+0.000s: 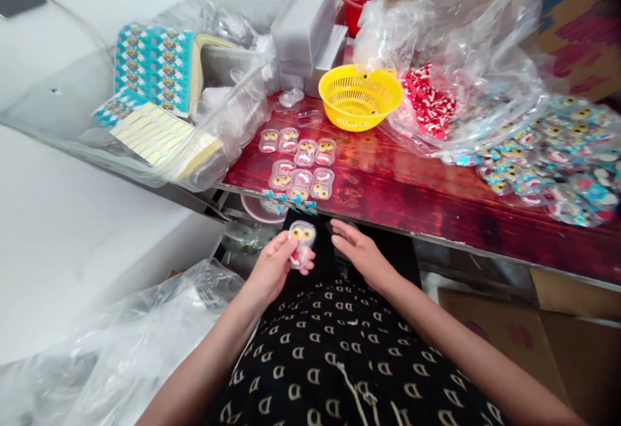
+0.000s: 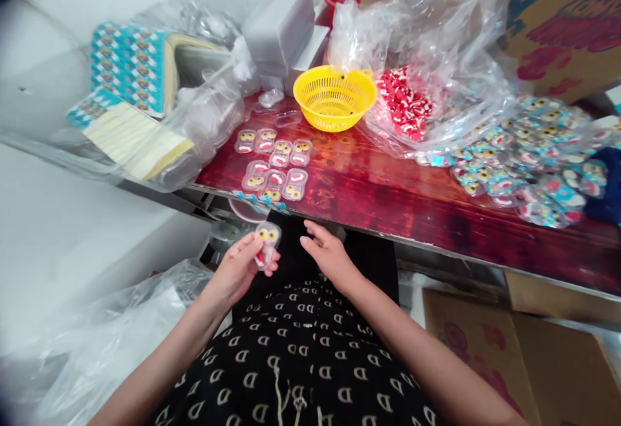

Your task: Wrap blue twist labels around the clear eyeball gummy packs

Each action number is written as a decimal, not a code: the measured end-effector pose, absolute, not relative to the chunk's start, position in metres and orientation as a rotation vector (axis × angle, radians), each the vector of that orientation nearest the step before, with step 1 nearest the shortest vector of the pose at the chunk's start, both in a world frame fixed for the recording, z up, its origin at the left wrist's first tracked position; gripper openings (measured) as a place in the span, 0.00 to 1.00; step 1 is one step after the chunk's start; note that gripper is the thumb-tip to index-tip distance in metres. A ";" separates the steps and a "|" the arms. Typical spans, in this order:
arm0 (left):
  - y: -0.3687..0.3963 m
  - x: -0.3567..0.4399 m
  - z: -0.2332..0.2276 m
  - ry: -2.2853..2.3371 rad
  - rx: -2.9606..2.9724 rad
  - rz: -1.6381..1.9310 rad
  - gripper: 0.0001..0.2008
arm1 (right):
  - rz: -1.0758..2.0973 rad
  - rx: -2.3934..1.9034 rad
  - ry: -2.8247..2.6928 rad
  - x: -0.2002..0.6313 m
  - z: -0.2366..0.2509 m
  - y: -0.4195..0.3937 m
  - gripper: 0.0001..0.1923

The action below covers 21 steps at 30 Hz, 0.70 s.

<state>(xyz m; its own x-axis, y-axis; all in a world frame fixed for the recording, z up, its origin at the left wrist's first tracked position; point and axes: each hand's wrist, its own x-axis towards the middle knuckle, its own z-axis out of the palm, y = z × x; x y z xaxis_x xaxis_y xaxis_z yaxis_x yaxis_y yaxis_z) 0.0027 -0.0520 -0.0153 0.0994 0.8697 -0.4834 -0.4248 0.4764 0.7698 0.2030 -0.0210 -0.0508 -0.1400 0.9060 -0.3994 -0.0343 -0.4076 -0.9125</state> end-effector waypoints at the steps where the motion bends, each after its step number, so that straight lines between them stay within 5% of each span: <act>1: -0.053 -0.004 -0.016 1.093 0.472 1.062 0.23 | 1.636 -1.417 -0.971 0.196 -0.058 -0.016 0.28; 21: -0.057 -0.031 -0.019 1.099 0.364 1.236 0.22 | 1.487 -1.308 -0.647 0.140 -0.076 0.011 0.18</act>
